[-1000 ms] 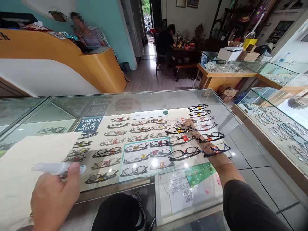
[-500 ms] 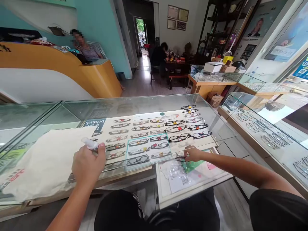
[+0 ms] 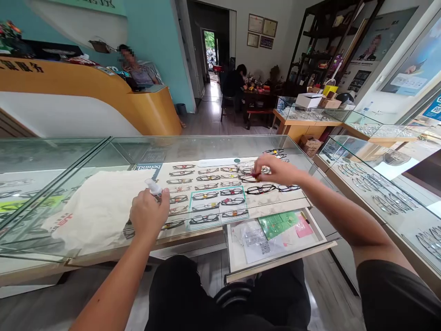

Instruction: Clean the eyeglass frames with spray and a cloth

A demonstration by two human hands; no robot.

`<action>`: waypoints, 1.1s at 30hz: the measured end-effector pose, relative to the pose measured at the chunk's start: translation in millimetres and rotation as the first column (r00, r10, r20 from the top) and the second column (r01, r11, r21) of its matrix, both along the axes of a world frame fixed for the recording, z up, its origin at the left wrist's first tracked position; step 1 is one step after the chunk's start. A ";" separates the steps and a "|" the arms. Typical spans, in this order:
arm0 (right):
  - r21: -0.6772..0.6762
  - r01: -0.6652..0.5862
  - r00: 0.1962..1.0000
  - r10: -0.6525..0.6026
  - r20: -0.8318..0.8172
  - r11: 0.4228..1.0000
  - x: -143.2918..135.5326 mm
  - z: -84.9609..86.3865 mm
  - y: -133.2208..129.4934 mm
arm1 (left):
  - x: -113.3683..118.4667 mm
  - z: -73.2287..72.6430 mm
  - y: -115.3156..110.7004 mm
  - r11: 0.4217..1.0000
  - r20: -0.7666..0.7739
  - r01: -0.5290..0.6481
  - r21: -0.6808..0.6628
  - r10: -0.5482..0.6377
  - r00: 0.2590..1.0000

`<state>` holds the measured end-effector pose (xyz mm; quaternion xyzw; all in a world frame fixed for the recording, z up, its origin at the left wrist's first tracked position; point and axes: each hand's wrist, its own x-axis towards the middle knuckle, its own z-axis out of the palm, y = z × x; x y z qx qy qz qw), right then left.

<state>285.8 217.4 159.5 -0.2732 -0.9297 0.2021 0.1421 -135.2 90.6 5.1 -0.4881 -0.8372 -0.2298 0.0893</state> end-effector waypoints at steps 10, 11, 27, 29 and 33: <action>0.342 0.167 0.895 -0.288 0.341 0.925 -54.9 -62.5 165.2 | -0.2 0.9 0.6 0.999 0.070 -0.047 0.028 0.045 0.997; 0.337 0.165 0.889 -0.288 0.355 0.927 -58.2 -68.9 170.9 | -0.4 1.1 0.7 0.999 0.072 -0.050 0.021 0.049 0.996; 0.363 0.156 0.865 -0.305 0.399 0.919 -64.5 -111.3 203.2 | 0.0 -1.2 3.4 0.996 0.070 -0.086 0.020 0.085 0.994; 0.384 0.148 0.866 -0.307 0.395 0.911 -63.1 -111.3 200.9 | 0.2 -1.3 3.7 0.996 0.076 -0.089 0.020 0.087 0.993; 0.417 0.135 0.868 -0.311 0.388 0.899 -61.0 -112.1 196.0 | -0.5 -1.8 4.2 0.996 0.094 -0.082 0.028 0.079 0.992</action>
